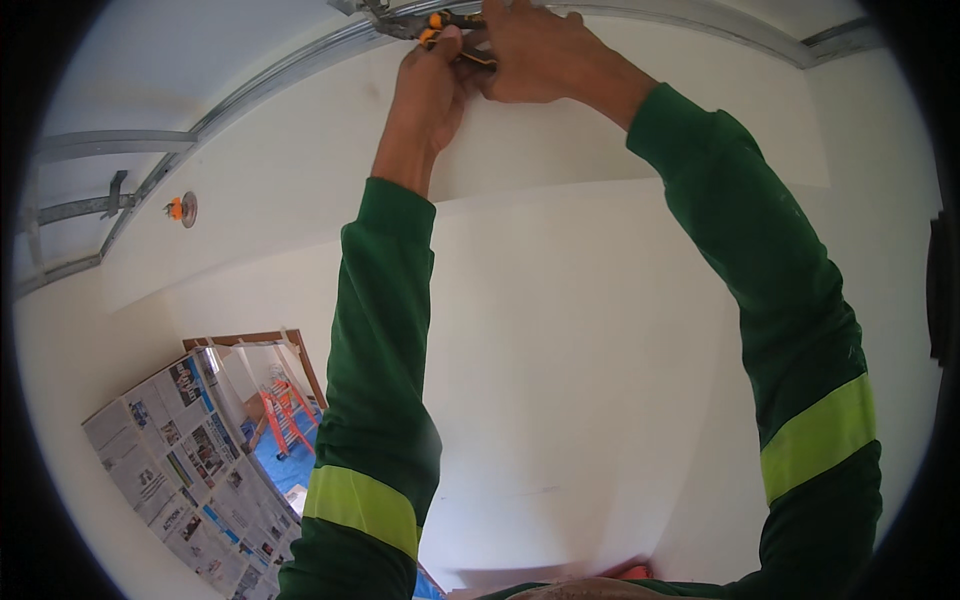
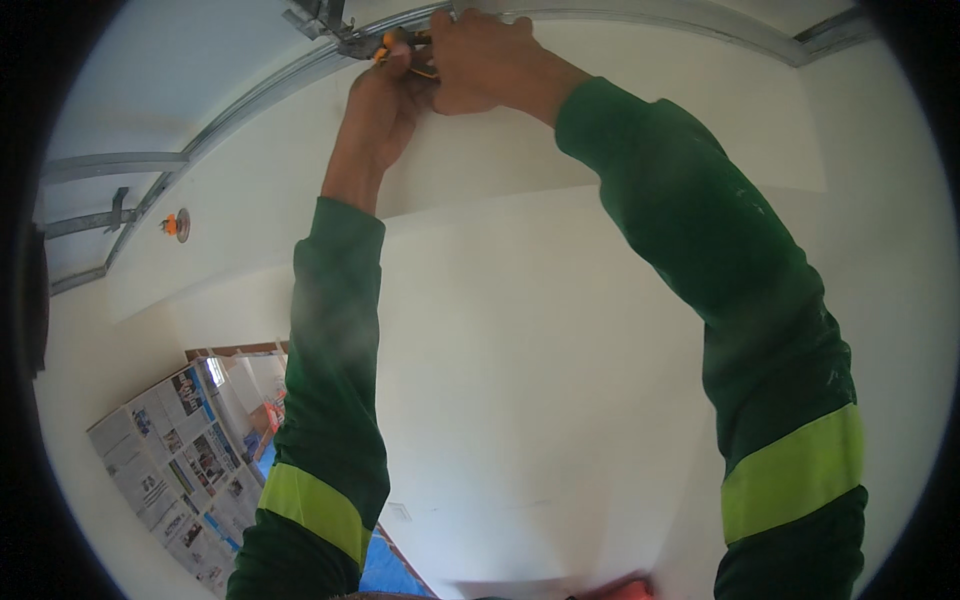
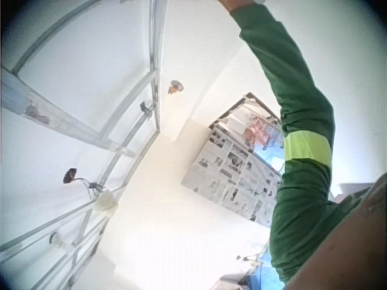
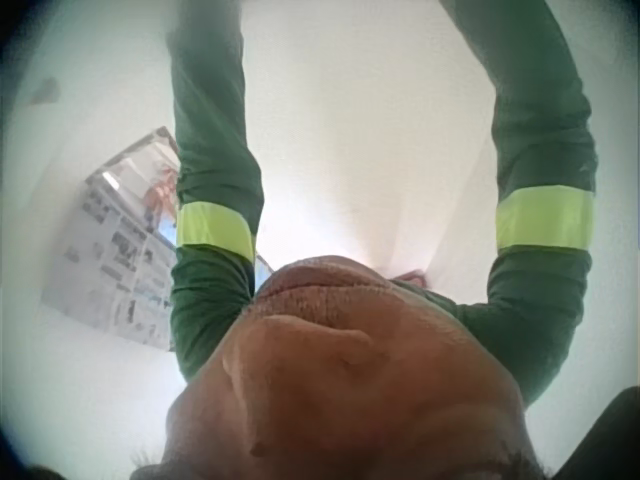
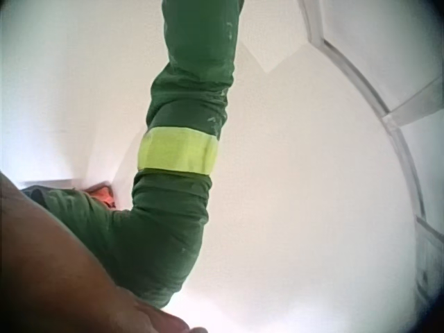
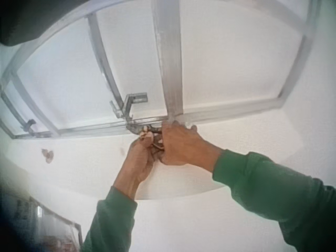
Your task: The person installs metal ceiling tracks by positioning them against the ceiling, cutting them to length with pliers, and securing them with a cordless drill. The person repeatedly positions, cuts, and drills the tracks along the ceiling grid.
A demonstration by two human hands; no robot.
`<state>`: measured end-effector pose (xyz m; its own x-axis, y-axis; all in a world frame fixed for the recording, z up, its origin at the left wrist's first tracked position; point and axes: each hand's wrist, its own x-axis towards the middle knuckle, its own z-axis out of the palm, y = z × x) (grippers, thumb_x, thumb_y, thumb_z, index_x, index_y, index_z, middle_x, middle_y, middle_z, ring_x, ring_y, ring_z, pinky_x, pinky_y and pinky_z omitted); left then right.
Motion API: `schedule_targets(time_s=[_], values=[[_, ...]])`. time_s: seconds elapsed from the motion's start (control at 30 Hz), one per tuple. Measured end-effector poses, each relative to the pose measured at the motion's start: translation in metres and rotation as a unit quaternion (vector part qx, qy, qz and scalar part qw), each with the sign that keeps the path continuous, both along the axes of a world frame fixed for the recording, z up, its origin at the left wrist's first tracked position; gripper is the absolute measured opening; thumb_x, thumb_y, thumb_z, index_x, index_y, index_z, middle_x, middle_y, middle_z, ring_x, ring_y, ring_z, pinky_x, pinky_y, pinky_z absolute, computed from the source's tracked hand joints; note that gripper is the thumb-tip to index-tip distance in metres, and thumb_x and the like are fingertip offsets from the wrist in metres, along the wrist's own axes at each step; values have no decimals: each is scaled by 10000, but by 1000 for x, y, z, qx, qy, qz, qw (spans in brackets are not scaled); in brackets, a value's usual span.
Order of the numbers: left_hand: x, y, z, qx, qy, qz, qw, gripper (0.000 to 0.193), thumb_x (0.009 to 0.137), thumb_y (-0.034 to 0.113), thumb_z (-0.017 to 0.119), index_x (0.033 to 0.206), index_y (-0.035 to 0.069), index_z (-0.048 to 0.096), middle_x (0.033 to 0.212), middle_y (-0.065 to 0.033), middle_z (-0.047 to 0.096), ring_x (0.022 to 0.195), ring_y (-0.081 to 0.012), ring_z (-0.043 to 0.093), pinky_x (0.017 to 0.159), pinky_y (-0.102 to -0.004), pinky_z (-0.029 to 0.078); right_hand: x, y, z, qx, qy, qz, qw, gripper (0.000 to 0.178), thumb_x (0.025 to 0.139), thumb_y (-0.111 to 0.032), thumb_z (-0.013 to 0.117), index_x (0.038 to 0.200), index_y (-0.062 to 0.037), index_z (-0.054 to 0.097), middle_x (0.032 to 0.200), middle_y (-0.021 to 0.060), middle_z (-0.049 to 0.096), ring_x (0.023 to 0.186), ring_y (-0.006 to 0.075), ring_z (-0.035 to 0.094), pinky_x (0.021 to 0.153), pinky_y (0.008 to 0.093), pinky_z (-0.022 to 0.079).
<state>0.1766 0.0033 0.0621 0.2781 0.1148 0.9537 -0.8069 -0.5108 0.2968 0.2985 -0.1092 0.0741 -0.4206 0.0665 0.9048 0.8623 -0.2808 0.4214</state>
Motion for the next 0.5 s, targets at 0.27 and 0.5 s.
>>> schedule_targets(time_s=[0.27, 0.5], values=[[-2, 5, -5, 59, -14, 48, 997, 404, 1159, 330, 449, 1338, -26, 513, 1290, -179, 662, 1063, -269, 681, 996, -436, 560, -3, -7, -18, -84, 81, 2, 993, 779, 787, -366, 785, 1338, 102, 495, 1167, 278, 667, 1031, 435, 745, 882, 539, 605], [-12, -1, 4, 67, 38, 213, 974, 525, 1115, 504, 529, 1150, -8, 641, 1005, -88, 655, 924, -181, 582, 935, -350, 495, 1, -29, -1, -380, 257, 290, 839, 428, 854, -393, 695, 1059, -18, 672, 988, 130, 677, 754, 214, 644, 682, 352, 522]])
